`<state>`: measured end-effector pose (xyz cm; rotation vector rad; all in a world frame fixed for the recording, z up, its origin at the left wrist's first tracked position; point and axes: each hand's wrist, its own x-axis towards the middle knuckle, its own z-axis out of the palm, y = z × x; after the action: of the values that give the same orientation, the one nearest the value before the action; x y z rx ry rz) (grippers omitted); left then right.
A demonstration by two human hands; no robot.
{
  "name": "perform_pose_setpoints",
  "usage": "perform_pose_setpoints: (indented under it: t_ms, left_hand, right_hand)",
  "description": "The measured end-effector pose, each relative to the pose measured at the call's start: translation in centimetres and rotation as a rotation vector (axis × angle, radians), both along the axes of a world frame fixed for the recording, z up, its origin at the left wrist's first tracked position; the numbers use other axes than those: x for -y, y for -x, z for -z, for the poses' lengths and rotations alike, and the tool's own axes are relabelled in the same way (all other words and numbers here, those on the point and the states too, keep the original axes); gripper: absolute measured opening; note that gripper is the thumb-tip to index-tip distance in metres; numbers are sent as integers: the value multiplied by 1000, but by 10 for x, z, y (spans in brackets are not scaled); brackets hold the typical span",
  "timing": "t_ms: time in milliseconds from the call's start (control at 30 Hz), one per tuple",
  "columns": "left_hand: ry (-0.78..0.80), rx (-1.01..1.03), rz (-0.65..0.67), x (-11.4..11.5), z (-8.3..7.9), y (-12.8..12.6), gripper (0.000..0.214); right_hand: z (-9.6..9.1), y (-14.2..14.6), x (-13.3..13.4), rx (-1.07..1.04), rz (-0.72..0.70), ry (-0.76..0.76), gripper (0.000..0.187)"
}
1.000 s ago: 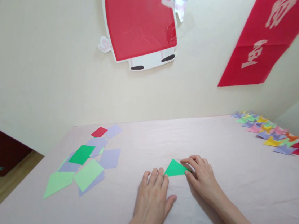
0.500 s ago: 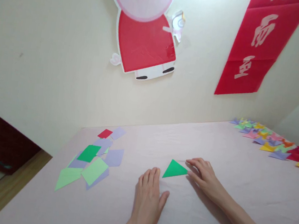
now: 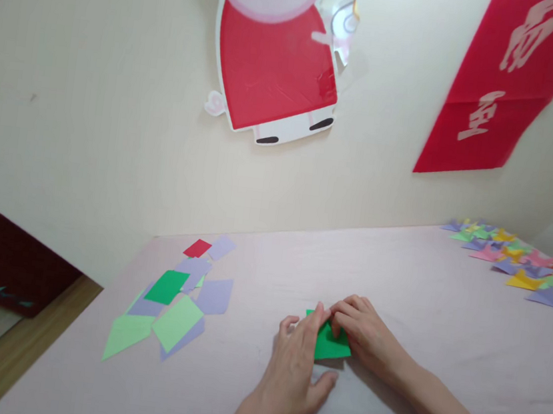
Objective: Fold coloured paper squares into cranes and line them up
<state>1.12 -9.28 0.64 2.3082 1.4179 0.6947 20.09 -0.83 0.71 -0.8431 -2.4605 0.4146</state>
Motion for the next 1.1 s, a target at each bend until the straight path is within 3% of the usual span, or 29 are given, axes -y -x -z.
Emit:
perform_pose_setpoints:
  t_ms: [167, 300, 400, 533, 633, 733, 900, 1100]
  left_hand:
    - [77, -160, 0, 5, -4, 0, 74]
    - [76, -249, -79, 14, -2, -9, 65]
    - [61, -272, -126, 17, 1, -14, 64]
    - [-3, -293, -175, 19, 7, -14, 64]
    - [-81, -305, -199, 22, 14, -11, 68]
    - [-126, -315, -203, 23, 18, -11, 72]
    - [-110, -321, -221, 17, 13, -13, 64]
    - [1, -316, -218, 11, 7, -15, 56]
  right_hand:
    - [1, -12, -9, 89, -5, -116, 26]
    - [-1, -19, 7, 133, -32, -260, 27]
    - [1, -19, 23, 124, -44, -269, 21]
    - [5, -18, 28, 60, -38, -53, 19]
    - [3, -15, 19, 0, 95, 196, 22]
    - [-1, -5, 11, 5, 267, 331, 24]
    - [-3, 10, 9, -15, 402, 400, 11]
    - [8, 10, 9, -50, 358, 306, 16]
